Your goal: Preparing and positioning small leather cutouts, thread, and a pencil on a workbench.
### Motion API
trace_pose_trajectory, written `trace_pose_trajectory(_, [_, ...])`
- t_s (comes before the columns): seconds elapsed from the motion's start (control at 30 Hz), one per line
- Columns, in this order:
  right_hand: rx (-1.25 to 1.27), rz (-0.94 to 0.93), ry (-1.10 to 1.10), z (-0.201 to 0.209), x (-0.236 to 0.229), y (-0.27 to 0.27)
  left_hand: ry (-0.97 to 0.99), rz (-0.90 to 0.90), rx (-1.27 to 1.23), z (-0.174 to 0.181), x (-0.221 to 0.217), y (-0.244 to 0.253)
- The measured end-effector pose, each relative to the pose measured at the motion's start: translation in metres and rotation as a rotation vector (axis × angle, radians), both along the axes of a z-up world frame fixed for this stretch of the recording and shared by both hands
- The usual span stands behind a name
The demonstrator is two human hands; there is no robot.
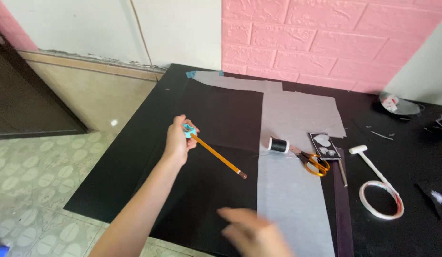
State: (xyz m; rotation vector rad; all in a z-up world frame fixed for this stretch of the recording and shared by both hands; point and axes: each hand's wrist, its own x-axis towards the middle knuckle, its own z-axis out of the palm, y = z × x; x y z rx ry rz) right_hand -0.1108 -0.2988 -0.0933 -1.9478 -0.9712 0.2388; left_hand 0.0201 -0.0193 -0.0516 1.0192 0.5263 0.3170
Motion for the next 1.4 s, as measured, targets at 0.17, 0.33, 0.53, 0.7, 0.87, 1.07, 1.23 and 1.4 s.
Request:
trace_pose_trajectory(0.17, [-0.026,-0.638,0.189,0.018,0.081,-0.066,-0.023,0.030,-0.085,-0.040,0.030,-0.011])
trace_pose_trajectory(0.33, [0.003,-0.547,0.169,0.053,0.124,-0.050,-0.021,0.002,-0.068,-0.035,0.047,-0.041])
trace_pose_trajectory(0.53, [0.043,-0.492,-0.168,0.033,0.159,-0.052,0.021,0.071,-0.035,-0.043,0.069,-0.066])
trace_pose_trajectory(0.7, [0.046,-0.445,-0.337,0.000,0.149,-0.056,0.097,0.020,0.101,-0.041,0.058,-0.079])
trace_pose_trajectory(0.87, [-0.201,-0.348,-0.674,0.006,0.146,-0.028,0.136,0.048,0.268,-0.033,0.062,-0.081])
trace_pose_trajectory(1.07, [-0.338,-0.478,-0.748,-0.017,0.150,-0.027,0.058,0.037,0.280,-0.033,0.056,-0.094])
trace_pose_trajectory(1.23, [-0.456,-0.555,-0.872,-0.024,0.146,-0.024,0.079,0.028,0.325,-0.035,0.052,-0.100])
trace_pose_trajectory(1.4, [-0.456,-0.558,-0.805,-0.035,0.140,-0.024,0.129,0.017,0.257,-0.032,0.048,-0.108])
